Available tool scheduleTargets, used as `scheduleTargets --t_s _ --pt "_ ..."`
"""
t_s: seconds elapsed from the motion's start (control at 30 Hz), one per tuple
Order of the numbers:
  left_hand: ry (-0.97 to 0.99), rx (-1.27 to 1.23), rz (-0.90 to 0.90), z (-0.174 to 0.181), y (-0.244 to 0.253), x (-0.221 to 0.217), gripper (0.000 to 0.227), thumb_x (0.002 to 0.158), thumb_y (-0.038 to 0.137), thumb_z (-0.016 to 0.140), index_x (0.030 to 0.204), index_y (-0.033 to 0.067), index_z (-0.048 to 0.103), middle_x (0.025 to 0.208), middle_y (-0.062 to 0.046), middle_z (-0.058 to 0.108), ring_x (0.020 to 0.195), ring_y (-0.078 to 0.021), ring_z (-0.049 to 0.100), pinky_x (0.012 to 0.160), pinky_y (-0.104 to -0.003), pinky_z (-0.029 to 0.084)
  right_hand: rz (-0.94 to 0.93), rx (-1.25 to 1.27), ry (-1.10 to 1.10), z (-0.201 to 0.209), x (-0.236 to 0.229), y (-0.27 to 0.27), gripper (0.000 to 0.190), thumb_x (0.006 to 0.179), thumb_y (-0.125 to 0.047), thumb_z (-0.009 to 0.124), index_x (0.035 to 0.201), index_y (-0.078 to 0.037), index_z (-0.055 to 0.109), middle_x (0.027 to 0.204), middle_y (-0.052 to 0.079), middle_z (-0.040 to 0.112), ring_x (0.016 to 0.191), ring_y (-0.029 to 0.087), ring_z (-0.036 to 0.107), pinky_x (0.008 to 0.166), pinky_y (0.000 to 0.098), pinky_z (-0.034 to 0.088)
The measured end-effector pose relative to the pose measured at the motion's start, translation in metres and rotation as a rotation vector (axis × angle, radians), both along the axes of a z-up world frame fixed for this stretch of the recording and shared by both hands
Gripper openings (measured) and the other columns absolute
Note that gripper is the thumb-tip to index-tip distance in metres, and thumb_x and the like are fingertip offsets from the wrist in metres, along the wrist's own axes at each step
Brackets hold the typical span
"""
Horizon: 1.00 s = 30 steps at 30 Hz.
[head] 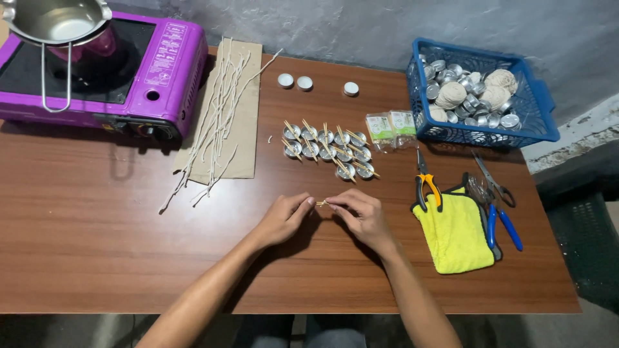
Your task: Assembling candle wicks by threading them through metal tabs and crimping them with pliers.
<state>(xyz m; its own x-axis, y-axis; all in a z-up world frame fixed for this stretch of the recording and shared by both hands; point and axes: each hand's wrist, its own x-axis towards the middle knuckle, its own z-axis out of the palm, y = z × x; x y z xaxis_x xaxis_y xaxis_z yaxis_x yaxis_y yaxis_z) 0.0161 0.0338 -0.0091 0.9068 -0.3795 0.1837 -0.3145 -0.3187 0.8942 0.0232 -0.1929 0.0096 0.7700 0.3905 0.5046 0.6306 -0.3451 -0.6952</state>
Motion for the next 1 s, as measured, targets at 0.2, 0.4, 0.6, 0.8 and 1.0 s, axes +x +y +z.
scheduleTargets --t_s 0.2,0.4,0.6,0.8,1.0 --pt "-0.026 0.011 0.104 -0.012 0.001 0.003 0.037 0.107 0.026 0.046 0.074 0.0116 0.056 0.057 -0.016 0.057 0.053 -0.0218 0.053 0.057 -0.035 0.049 -0.322 -0.016 -0.288 0.016 0.003 -0.022 0.021 0.088 -0.013 0.079 0.108 -0.016 0.080 0.099 0.002 0.076 0.086 0.022 0.074 0.072 0.0343 0.061" --pt "-0.034 0.002 0.129 -0.012 -0.001 0.003 0.037 0.106 0.026 0.049 0.073 0.0121 0.057 0.056 -0.016 0.058 0.052 -0.0209 0.053 0.056 -0.035 0.049 -0.911 -0.115 -0.581 0.022 0.062 -0.156 0.028 0.090 0.006 0.076 0.116 -0.001 0.071 0.114 0.014 0.064 0.101 0.034 0.066 0.073 0.0362 0.055" --pt "-0.053 0.002 0.133 -0.014 -0.002 0.003 0.038 0.105 0.025 0.050 0.071 0.0117 0.057 0.052 -0.016 0.059 0.048 -0.0239 0.054 0.054 -0.034 0.048 -0.938 -0.408 -0.496 -0.027 0.089 -0.244 0.021 0.094 0.006 0.075 0.109 -0.008 0.079 0.103 0.010 0.063 0.098 0.034 0.067 0.087 0.0391 0.055" --pt "-0.041 0.001 0.128 -0.012 -0.003 0.002 0.038 0.105 0.025 0.050 0.070 0.0130 0.057 0.050 -0.013 0.061 0.046 -0.0244 0.055 0.053 -0.033 0.049 -0.961 -0.684 -0.330 -0.079 0.119 -0.289 0.018 0.097 -0.009 0.073 0.109 -0.020 0.080 0.097 0.003 0.067 0.097 0.026 0.068 0.088 0.0357 0.057" --pt "-0.039 -0.021 0.125 -0.013 -0.003 0.002 0.038 0.104 0.024 0.050 0.069 0.0135 0.060 0.047 -0.010 0.062 0.044 -0.0222 0.054 0.053 -0.031 0.049 -1.022 -0.761 -0.191 -0.096 0.139 -0.304 0.019 0.093 -0.018 0.074 0.108 -0.028 0.079 0.097 0.002 0.064 0.099 0.026 0.067 0.089 0.0385 0.059"
